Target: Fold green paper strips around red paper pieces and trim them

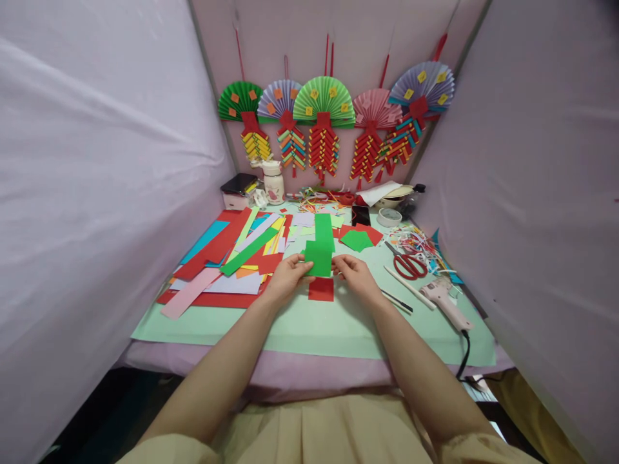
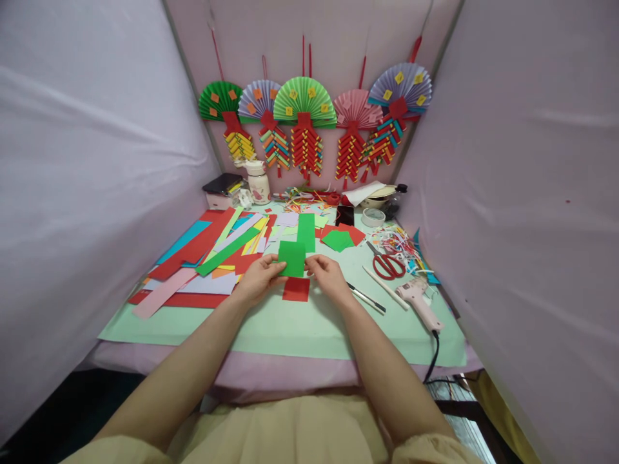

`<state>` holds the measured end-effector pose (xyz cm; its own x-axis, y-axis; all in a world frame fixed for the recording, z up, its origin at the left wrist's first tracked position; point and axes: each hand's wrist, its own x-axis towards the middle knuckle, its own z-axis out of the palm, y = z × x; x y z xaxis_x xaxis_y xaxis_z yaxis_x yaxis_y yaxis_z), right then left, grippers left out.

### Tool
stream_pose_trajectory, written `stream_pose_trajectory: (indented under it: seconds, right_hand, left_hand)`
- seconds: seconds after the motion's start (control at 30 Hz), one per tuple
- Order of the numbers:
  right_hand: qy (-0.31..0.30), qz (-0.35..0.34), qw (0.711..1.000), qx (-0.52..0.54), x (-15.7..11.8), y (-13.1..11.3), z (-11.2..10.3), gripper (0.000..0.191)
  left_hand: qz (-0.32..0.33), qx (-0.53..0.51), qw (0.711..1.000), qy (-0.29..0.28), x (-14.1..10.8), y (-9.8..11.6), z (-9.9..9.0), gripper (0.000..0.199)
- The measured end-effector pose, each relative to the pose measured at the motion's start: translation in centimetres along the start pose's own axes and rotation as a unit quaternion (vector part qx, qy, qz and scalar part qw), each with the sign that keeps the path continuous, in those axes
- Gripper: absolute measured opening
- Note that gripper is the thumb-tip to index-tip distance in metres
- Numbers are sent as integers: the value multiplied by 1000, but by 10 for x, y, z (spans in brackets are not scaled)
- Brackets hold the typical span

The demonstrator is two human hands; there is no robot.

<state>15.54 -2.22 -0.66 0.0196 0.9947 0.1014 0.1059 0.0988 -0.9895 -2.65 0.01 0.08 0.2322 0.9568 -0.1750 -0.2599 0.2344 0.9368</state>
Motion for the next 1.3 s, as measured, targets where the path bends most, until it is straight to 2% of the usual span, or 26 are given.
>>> stream_pose_trajectory:
  seconds: [0.2,0.53,0.9,1.13,1.3]
  right_hand:
    - [18,-32,999,3,-2,5,7,31]
    - [50,-34,998,13,-2,5,5,26]
    - [51,-23,998,16,-3,1,6,27]
    - [54,-27,998,8,-3,1,7,28]
    - [23,-17,999,26,-4,2,8,26]
  left_hand:
    - [25,19,999,-19,1,-9,3,46]
    - [19,11,998,-59,1,-14,2,34]
    - [18,16,998,-51,2,-16,1,35]
    - [6,47,998,-42,-3,-9,5,38]
    - [55,93,994,-17,-3,-7,4,36]
